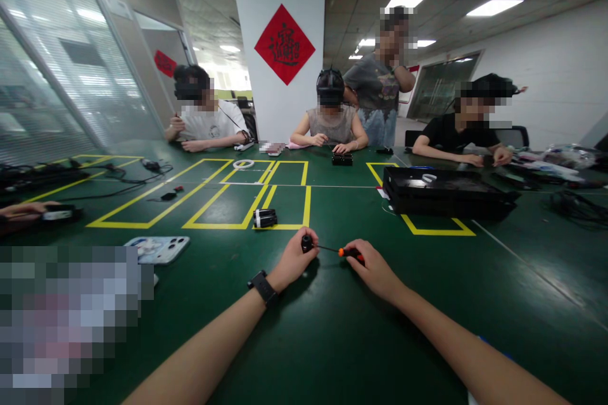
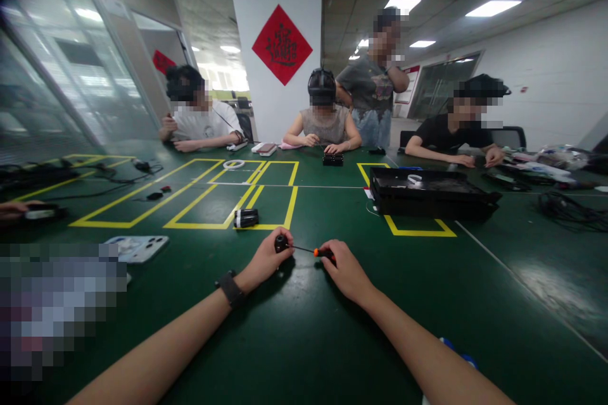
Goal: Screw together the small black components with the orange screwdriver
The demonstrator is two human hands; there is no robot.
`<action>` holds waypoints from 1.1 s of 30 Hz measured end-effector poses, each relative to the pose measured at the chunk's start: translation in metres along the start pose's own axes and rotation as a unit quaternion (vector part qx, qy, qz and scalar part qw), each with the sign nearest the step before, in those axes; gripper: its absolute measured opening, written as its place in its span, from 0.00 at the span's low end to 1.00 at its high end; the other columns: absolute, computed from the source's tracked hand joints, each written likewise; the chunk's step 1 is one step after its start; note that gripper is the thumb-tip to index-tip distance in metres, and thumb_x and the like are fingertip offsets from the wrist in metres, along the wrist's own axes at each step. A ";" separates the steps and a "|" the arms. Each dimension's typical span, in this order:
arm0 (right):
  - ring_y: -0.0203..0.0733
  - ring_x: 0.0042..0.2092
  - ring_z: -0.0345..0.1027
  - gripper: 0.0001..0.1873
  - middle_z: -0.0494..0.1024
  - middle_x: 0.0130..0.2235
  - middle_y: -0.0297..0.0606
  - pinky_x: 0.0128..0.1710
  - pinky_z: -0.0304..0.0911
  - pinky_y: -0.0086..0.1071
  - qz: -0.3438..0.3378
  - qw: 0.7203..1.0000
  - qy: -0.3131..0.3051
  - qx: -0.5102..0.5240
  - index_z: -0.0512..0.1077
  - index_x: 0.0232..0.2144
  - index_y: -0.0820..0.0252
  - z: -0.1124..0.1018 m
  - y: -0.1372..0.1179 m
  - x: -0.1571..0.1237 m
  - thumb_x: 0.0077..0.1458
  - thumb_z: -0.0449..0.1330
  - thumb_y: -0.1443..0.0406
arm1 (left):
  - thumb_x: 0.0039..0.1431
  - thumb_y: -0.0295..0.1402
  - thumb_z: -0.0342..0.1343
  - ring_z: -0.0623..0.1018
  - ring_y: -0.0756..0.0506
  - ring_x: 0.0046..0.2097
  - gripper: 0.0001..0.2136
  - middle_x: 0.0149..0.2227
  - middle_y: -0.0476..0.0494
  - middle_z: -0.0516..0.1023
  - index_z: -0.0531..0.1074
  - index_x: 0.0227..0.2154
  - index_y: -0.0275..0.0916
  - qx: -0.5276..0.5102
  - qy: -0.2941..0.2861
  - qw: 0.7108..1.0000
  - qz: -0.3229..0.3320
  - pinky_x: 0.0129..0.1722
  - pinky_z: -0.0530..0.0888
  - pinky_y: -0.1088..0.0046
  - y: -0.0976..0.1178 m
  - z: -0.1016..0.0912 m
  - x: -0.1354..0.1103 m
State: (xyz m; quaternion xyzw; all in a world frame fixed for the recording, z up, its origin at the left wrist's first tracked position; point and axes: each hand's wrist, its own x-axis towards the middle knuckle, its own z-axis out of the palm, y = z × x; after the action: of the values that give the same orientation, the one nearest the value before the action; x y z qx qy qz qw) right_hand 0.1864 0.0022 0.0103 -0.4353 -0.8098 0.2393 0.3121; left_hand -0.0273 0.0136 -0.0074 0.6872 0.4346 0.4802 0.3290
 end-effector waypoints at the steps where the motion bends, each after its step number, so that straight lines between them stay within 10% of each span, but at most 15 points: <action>1: 0.41 0.43 0.62 0.08 0.70 0.40 0.38 0.45 0.58 0.35 0.007 1.000 0.002 0.001 0.68 0.38 0.58 0.000 0.000 0.000 0.54 0.53 0.65 | 0.48 0.23 0.51 0.68 0.51 0.34 0.08 0.32 0.51 0.67 0.62 0.32 0.38 0.000 -0.001 1.000 0.000 0.37 0.65 0.75 0.000 0.000 0.000; 33: 0.38 0.40 0.65 0.07 0.71 0.37 0.36 0.42 0.60 0.34 0.033 0.999 0.027 0.028 0.67 0.36 0.58 0.000 -0.004 0.000 0.52 0.54 0.67 | 0.48 0.24 0.51 0.68 0.52 0.33 0.07 0.31 0.51 0.66 0.62 0.32 0.38 -0.008 0.000 1.000 -0.004 0.36 0.65 0.75 0.002 0.000 0.000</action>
State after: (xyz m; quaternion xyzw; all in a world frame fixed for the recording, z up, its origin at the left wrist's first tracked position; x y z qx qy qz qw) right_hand 0.1847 0.0001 0.0130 -0.4595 -0.7794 0.2601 0.3374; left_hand -0.0266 0.0123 -0.0055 0.6833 0.4333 0.4822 0.3360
